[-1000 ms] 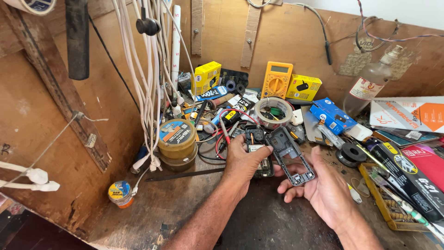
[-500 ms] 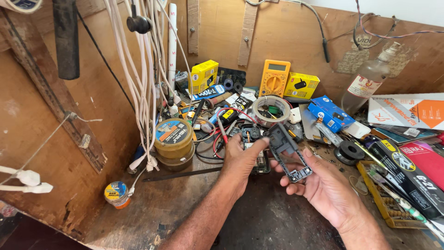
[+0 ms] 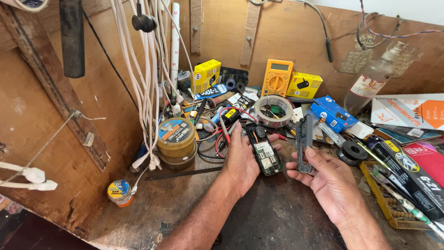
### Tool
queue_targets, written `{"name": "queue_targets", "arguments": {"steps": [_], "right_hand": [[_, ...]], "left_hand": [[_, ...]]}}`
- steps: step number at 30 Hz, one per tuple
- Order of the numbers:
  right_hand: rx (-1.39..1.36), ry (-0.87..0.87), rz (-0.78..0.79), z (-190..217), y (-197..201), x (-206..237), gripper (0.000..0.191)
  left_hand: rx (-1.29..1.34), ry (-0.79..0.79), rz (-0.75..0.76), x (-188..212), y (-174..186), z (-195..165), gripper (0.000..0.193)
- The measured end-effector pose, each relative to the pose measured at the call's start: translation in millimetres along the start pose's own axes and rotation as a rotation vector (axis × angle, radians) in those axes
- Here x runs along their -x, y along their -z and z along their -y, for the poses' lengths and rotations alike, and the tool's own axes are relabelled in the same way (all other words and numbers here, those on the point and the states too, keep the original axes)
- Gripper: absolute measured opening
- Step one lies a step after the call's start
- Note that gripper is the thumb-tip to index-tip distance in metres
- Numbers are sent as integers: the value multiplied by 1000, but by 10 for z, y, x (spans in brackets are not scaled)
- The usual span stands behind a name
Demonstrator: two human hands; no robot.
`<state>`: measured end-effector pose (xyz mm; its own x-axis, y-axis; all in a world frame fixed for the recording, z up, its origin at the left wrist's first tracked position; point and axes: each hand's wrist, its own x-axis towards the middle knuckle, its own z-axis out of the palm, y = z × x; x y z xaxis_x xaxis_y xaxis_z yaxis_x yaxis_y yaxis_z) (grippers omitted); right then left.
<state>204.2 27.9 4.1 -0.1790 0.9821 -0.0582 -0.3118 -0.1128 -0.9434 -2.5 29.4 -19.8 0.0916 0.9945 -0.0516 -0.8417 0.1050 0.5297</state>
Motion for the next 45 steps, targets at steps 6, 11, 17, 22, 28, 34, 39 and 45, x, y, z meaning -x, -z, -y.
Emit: {"name": "queue_targets", "arguments": {"steps": [6,11,17,22,28,34,39,45], "right_hand": [[72,75,12,-39,-40,4,32],[222,165,-51,-22,-179,-4,40],[406,276,8,65,-387,-97,39],[176,201,31,24,-381,-239,41],[-434,-40,216,68,-83,-251,54],[-552,-108,285,39,-51,-195,62],[-517,-103,202,50,-77,-219,53],[184,245,-7,-79,-161,-198,42]], "left_hand": [[41,-18,-13,-15,5,19,80],[47,-4,-38,-23,16,13,79],[51,-13,-26,-50,32,21,80],[26,-27,-22,-49,45,31,81],[9,-27,-22,-55,43,17,81],[1,-24,-25,-17,62,16,80],[26,-23,-25,-42,42,-4,77],[-2,-12,-27,-27,27,-18,79]]}}
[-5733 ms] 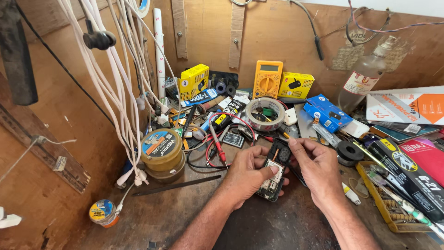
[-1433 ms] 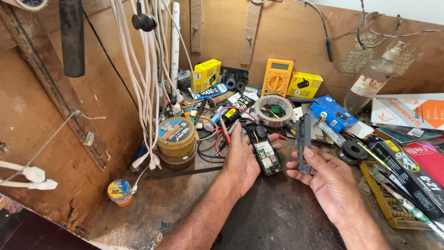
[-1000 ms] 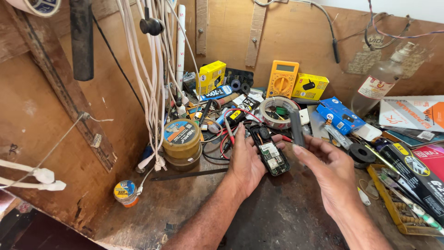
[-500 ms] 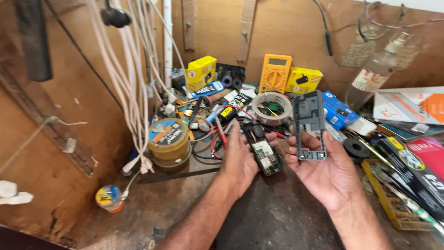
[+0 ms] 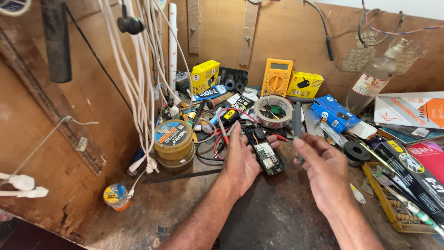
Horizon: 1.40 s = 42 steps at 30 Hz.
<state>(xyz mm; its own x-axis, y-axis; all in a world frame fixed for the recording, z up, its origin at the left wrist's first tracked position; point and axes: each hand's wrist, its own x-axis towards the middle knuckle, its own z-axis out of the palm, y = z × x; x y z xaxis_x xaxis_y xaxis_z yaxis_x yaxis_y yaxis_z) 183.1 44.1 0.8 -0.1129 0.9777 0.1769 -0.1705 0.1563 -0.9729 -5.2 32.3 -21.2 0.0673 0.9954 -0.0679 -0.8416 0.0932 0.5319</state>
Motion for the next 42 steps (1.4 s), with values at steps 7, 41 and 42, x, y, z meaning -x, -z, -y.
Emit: {"name": "queue_targets", "arguments": {"steps": [7,41,42], "right_hand": [[-403,-204,-7,81,-50,-5,40],[-834,-259,262,157,78,33,73],[-798,-250,241,148,74,24,72]], "left_hand": [[1,-19,22,-1,-10,20,81],[-17,-31,16,15,-36,14,75],[-14,-33,16,15,-35,14,75]]}}
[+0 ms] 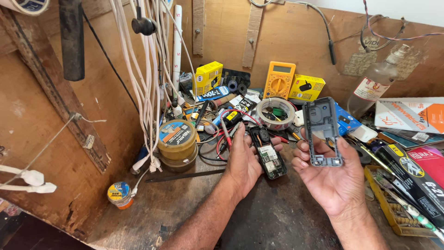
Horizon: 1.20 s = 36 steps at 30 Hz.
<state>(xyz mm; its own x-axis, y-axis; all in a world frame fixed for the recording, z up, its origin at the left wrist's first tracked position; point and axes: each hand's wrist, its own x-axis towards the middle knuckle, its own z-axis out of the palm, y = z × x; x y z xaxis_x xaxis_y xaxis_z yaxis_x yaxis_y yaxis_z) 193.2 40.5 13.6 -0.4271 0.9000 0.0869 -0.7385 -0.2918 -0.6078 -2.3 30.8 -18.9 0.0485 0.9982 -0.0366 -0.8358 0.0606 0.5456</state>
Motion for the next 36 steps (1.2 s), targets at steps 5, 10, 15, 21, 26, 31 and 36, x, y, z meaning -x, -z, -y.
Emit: {"name": "queue_targets", "arguments": {"steps": [5,10,15,21,26,31,36], "right_hand": [[294,125,-199,-71,37,-43,50],[479,159,-212,-114,40,-35,39],[735,227,-229,-199,-71,-42,37],[1371,420,-320,-425,-269,-17,45],[1769,558,-366,-495,-362,22,51],[1865,639,-352,-509,-377,27,50],[1855,624,-354,-538,-373,17,51]], "left_hand": [[-3,12,-10,-8,-1,-2,74],[3,3,-22,-14,4,16,73],[-13,-3,-11,-24,26,44,76],[41,-48,-14,-40,33,86,74],[49,-19,12,-38,43,84,74],[54,-2,11,-57,42,88,74],[63,-13,12,-55,45,88,74]]}}
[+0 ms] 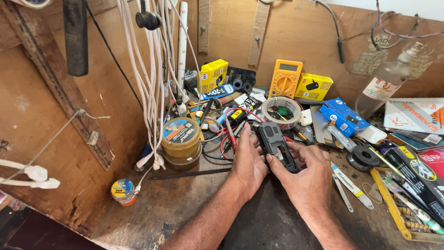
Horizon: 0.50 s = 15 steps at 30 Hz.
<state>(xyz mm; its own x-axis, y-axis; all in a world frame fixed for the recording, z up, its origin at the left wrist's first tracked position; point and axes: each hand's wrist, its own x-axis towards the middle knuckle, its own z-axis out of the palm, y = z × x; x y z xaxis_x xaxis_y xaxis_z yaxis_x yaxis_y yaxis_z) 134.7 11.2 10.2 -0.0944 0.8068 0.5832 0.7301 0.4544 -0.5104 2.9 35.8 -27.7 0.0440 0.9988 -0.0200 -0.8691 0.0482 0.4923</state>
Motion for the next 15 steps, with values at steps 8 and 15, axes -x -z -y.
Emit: {"name": "queue_targets", "arguments": {"steps": [8,15], "right_hand": [[5,3,-9,23,8,13,51],[38,39,-5,43,8,14,50]], "left_hand": [[-13,14,-14,24,-33,-24,75],[8,-2,11,16,-32,-19,73]]}}
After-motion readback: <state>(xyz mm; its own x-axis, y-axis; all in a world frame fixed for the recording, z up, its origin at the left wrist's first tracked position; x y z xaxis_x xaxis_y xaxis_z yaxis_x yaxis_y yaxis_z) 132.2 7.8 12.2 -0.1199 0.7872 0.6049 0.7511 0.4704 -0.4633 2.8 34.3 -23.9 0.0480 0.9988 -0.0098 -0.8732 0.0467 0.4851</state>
